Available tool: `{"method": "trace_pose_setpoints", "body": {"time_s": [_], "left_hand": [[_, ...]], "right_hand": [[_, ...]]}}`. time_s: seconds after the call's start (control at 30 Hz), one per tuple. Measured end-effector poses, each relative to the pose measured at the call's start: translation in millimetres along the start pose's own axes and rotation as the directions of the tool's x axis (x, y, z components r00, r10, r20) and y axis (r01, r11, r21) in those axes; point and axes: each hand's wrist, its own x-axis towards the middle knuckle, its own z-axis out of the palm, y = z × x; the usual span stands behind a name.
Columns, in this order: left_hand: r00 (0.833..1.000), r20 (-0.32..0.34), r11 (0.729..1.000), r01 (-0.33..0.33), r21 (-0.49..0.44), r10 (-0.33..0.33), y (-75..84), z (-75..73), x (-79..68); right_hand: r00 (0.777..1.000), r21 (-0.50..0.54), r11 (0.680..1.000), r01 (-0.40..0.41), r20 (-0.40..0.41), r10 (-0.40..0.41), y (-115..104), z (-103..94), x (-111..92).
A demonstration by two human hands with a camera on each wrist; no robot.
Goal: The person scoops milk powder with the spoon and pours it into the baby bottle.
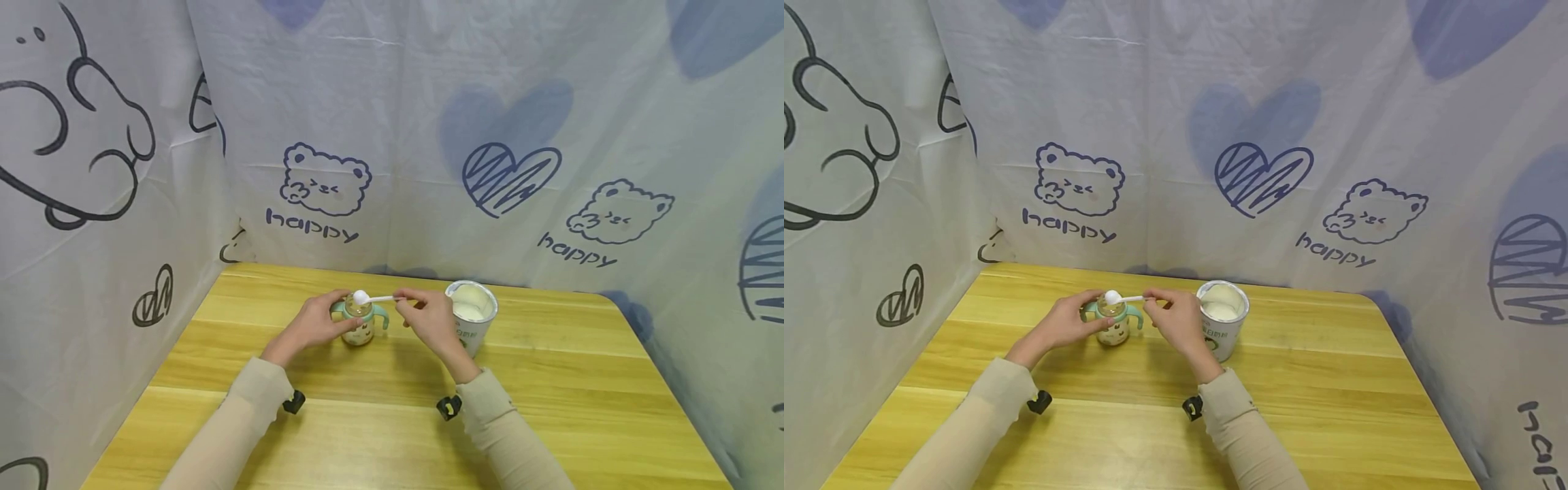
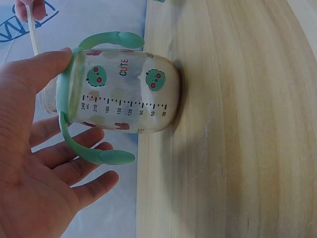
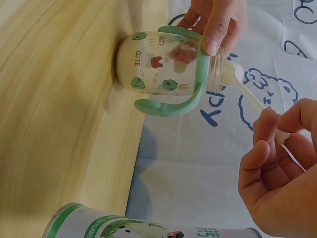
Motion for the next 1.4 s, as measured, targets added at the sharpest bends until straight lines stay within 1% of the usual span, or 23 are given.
{"method": "trace_pose_setpoints", "body": {"time_s": [0.33,0.53,0.7,0.9,1.1,1.27,1.4], "left_hand": [[1.0,0.006,1.0,-0.003,-0.011,0.003,1.2,-0.2,-0.8],[1.0,0.006,1.0,-0.008,-0.015,0.008,1.3,-0.4,0.8],[1.0,0.009,1.0,-0.021,-0.006,0.021,0.6,-0.9,2.7],[1.0,0.029,1.0,-0.006,-0.019,0.006,2.5,-2.7,4.5],[0.998,0.052,1.0,-0.019,-0.002,0.02,13.0,-2.4,11.6],[0.996,0.065,0.998,-0.057,0.006,0.056,22.7,-4.3,18.9],[0.994,0.062,0.995,-0.094,0.02,0.093,29.7,-4.7,26.2]], "right_hand": [[1.0,-0.065,0.998,0.0,0.011,0.001,1.6,0.4,0.5],[1.0,-0.072,0.997,-0.019,0.002,0.019,1.2,0.0,0.8],[0.999,-0.042,0.999,-0.032,-0.013,0.032,0.4,-0.2,0.8],[0.999,0.042,0.999,-0.019,-0.045,0.021,-1.2,-2.0,1.2],[0.997,0.08,0.997,-0.021,-0.075,0.027,0.1,-16.5,1.6],[0.994,0.086,0.996,-0.007,-0.106,0.016,-1.7,-34.7,2.3],[0.991,0.098,0.995,-0.028,-0.127,0.041,-4.0,-49.7,1.6]]}}
